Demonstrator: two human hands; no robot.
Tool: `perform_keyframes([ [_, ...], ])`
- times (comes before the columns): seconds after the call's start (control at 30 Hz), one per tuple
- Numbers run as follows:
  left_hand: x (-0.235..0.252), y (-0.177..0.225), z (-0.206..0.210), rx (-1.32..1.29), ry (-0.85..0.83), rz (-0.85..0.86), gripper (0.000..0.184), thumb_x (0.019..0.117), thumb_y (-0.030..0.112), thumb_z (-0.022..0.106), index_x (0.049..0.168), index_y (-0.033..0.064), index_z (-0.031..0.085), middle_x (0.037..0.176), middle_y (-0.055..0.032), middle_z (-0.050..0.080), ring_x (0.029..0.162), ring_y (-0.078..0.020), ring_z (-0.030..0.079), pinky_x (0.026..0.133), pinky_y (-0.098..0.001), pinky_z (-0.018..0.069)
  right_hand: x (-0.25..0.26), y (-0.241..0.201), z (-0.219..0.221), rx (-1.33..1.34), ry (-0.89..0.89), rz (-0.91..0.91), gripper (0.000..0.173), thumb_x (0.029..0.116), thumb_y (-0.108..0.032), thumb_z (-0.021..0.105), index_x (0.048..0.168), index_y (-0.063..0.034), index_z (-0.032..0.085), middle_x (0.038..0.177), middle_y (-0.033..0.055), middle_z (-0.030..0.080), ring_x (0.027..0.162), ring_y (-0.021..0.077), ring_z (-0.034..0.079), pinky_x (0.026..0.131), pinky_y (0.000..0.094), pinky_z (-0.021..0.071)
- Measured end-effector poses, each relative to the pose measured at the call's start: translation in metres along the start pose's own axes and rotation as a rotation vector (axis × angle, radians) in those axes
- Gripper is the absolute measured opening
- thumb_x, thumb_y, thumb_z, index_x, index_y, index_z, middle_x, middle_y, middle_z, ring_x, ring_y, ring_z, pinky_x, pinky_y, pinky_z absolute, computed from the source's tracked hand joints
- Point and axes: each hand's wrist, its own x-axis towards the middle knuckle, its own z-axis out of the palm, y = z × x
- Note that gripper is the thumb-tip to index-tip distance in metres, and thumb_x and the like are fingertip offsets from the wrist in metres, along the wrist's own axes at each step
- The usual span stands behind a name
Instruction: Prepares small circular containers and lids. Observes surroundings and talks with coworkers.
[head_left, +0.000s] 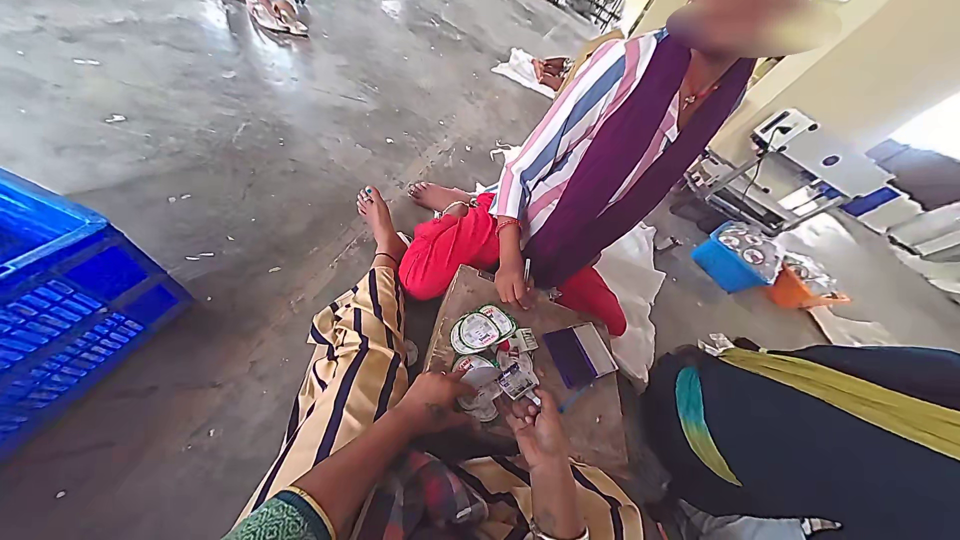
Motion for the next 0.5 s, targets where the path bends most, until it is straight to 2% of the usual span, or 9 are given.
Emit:
perform_keyframes([
  [0.03, -0.001, -0.002, 0.002, -0.02, 0.04, 0.022, 0.041, 0.0962, 0.037, 0.068, 0.122, 0.0055, 0.074, 0.126, -0.0231, 0.069, 0.111, -0.0436, 0.068, 0.093, -0.0646, 0.0501, 0.0, -0.002, 0.001, -0.008, -0.018, -0.011, 0.032, 0.1093, -0.016, 0.031, 0.081, -0.017, 0.045, 0.05, -0.0085, 0.035, 0.043, 0.0064, 0.041, 0.059, 0.0278, 0.0553],
  [0.1, -0.002, -0.006, 0.006, -0.045, 0.103, 0.045, 0.034, 0.1039, 0.026, 0.057, 0.113, -0.0018, 0.074, 0.114, -0.0258, 0.072, 0.105, -0.0445, 0.07, 0.09, -0.0635, 0.0515, -0.001, -0.007, 0.002, -0.078, -0.07, -0.093, 0.027, 0.1098, -0.013, 0.029, 0.089, -0.0144, 0.046, 0.051, -0.0084, 0.038, 0.043, 0.0057, 0.045, 0.057, 0.0263, 0.0562],
  [0.17, -0.001, -0.007, 0.007, -0.056, 0.128, 0.036, 0.036, 0.1067, 0.023, 0.052, 0.11, -0.0054, 0.073, 0.11, -0.0273, 0.072, 0.103, -0.0454, 0.07, 0.089, -0.063, 0.0516, -0.007, -0.018, -0.001, -0.325, -0.151, -0.305, 0.015, 0.1059, -0.007, 0.033, 0.1, -0.0097, 0.046, 0.059, -0.01, 0.043, 0.045, -0.0006, 0.043, 0.05, 0.0167, 0.0464],
  [0.2, -0.001, -0.008, 0.007, -0.065, 0.145, 0.029, 0.037, 0.107, 0.023, 0.051, 0.109, -0.0066, 0.073, 0.107, -0.0279, 0.072, 0.102, -0.0455, 0.07, 0.089, -0.0626, 0.0517, -0.009, -0.024, -0.005, -0.539, -0.191, -0.428, 0.009, 0.1011, -0.006, 0.039, 0.103, -0.0052, 0.048, 0.066, -0.0084, 0.046, 0.05, -0.0021, 0.044, 0.05, 0.0149, 0.0429],
  [0.23, -0.002, -0.007, 0.008, -0.081, 0.153, 0.011, 0.037, 0.1073, 0.022, 0.051, 0.11, -0.0076, 0.072, 0.107, -0.0285, 0.071, 0.102, -0.0456, 0.07, 0.091, -0.0624, 0.0513, -0.01, -0.031, -0.01, -0.804, -0.235, -0.533, 0.016, 0.0969, -0.009, 0.045, 0.107, 0.0011, 0.052, 0.076, -0.0029, 0.051, 0.058, 0.0008, 0.047, 0.055, 0.0187, 0.0438],
  [0.27, -0.002, -0.007, 0.008, -0.099, 0.167, -0.007, 0.036, 0.1074, 0.021, 0.05, 0.113, -0.0083, 0.071, 0.107, -0.0291, 0.071, 0.103, -0.0458, 0.07, 0.092, -0.0622, 0.0511, -0.013, -0.037, -0.013, -1.041, -0.289, -0.588, 0.025, 0.0966, -0.012, 0.051, 0.112, 0.0067, 0.057, 0.085, 0.0067, 0.058, 0.069, 0.0105, 0.053, 0.064, 0.0302, 0.0467],
  [0.3, -0.002, -0.006, 0.008, -0.12, 0.173, -0.026, 0.036, 0.1078, 0.019, 0.049, 0.119, -0.0083, 0.069, 0.109, -0.0296, 0.071, 0.105, -0.046, 0.069, 0.094, -0.062, 0.0502, -0.015, -0.039, -0.012, -1.223, -0.34, -0.594, 0.03, 0.0985, -0.016, 0.055, 0.115, 0.0085, 0.06, 0.089, 0.0148, 0.062, 0.075, 0.0214, 0.059, 0.069, 0.0424, 0.0498],
  [0.4, -0.001, -0.007, 0.008, -0.179, 0.183, -0.06, 0.04, 0.1081, 0.016, 0.048, 0.144, 0.002, 0.057, 0.118, -0.0276, 0.07, 0.11, -0.0451, 0.069, 0.099, -0.0617, 0.0488, -0.023, -0.032, 0.003, -1.519, -0.349, -0.491, 0.03, 0.1024, -0.021, 0.056, 0.119, 0.0037, 0.059, 0.088, 0.0182, 0.065, 0.079, 0.0329, 0.065, 0.071, 0.0532, 0.051],
  [0.5, -0.001, -0.008, 0.008, -0.177, 0.209, -0.044, 0.048, 0.108, 0.014, 0.046, 0.156, 0.0119, 0.045, 0.113, -0.0272, 0.071, 0.103, -0.0466, 0.07, 0.094, -0.0632, 0.0506, -0.032, -0.031, 0.02, -1.629, -0.248, -0.445, 0.032, 0.1042, -0.024, 0.056, 0.122, 0.0025, 0.058, 0.09, 0.0203, 0.068, 0.084, 0.0384, 0.069, 0.075, 0.057, 0.0521],
])
